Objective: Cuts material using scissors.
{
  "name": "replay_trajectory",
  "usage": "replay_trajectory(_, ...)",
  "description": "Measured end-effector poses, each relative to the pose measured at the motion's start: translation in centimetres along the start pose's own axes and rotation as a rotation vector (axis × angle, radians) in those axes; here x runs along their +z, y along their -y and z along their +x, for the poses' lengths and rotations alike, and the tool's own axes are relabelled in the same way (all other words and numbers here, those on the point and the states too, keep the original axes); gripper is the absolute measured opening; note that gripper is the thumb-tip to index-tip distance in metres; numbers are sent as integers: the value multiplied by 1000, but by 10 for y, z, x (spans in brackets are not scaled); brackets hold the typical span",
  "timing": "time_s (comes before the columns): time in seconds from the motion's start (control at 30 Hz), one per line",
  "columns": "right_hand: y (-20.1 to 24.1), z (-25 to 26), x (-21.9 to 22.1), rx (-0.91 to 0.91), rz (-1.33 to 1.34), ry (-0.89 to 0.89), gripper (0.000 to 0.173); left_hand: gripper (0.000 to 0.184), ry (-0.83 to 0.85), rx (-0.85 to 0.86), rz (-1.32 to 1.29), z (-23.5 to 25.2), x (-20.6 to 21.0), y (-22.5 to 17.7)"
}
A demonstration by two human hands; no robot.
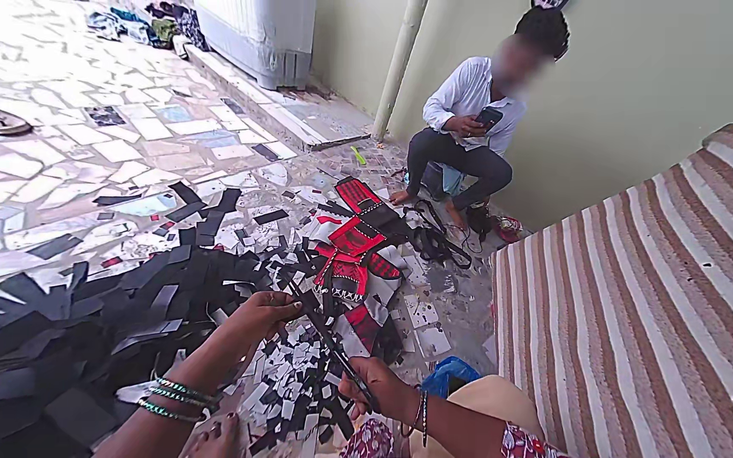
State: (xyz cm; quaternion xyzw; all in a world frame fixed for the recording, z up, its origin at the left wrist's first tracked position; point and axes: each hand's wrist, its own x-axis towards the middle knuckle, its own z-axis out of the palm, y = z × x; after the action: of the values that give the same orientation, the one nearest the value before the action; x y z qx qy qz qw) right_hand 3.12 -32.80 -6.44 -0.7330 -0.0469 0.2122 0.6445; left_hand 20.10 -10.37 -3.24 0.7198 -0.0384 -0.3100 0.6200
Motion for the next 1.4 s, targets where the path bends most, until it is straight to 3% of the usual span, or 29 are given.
replay_trajectory(0.73,-6,1,-5,45,-33,38,48,17,65,-31,93,0,13,1)
replay_trajectory(1.1,-1,-1,0,61,78,7,34,19,63,-41,106,-2,13,-2)
replay_trajectory(1.4,1,-2,-4,29,58,-48,36,12,79,11,7,-2,14,0)
